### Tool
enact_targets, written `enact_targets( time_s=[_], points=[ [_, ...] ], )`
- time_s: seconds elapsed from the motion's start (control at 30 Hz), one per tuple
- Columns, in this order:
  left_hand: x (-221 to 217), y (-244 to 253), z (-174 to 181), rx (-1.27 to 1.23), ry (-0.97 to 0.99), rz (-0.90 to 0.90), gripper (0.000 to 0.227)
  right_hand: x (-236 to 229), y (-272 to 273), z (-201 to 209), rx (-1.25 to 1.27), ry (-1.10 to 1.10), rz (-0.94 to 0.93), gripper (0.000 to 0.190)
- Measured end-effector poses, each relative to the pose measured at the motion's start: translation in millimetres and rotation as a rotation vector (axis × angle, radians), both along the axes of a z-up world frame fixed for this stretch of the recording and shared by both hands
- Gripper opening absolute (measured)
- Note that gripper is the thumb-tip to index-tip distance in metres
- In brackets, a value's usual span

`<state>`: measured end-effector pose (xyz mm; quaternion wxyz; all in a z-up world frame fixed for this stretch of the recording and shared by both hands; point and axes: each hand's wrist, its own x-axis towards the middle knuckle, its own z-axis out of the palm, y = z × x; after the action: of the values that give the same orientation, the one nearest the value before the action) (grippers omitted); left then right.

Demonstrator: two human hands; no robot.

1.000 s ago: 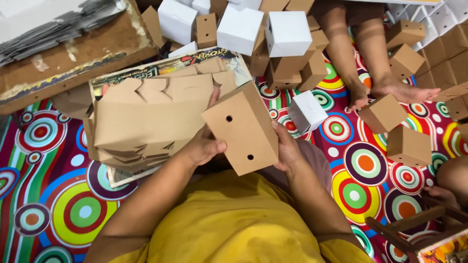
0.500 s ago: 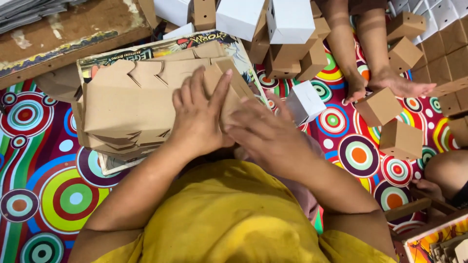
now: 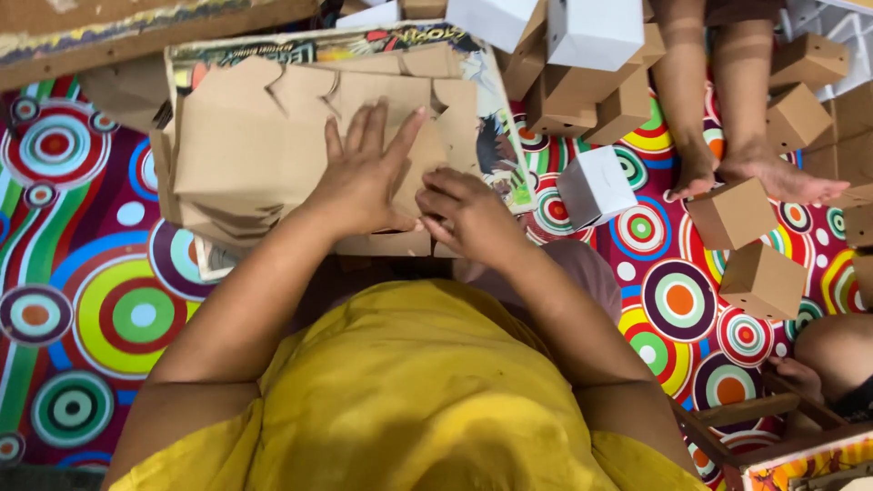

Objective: The person folds and assembles brown and white cardboard boxes by hand while working with a large stack of cardboard sheets on the floor.

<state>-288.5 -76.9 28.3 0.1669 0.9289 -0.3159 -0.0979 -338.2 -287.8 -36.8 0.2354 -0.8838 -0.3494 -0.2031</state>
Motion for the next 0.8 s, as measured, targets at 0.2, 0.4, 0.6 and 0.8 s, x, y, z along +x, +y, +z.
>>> enact_targets(
  time_s=[0.2,0.4,0.6,0.8],
  points=[
    [-52,45,-46,-0.8,0.128,0.247,0.039,7,11,-22,-0.274,-0.041,-0.109,0.03],
    [-83,52,-90,-0.935,0.938,0.075,0.061,20,28,9,-0.207,-0.352,-0.217,0.011],
    [-70,38,-44,-1.233,0.516,0.308,0.152,-29,37,77,0.255,-0.239,-0.289,0.004],
    [-40,76,-48,-1.194,0.225,0.475,0.122,-36,6,79,0.636,-0.049,-0.24,0.006]
  ],
)
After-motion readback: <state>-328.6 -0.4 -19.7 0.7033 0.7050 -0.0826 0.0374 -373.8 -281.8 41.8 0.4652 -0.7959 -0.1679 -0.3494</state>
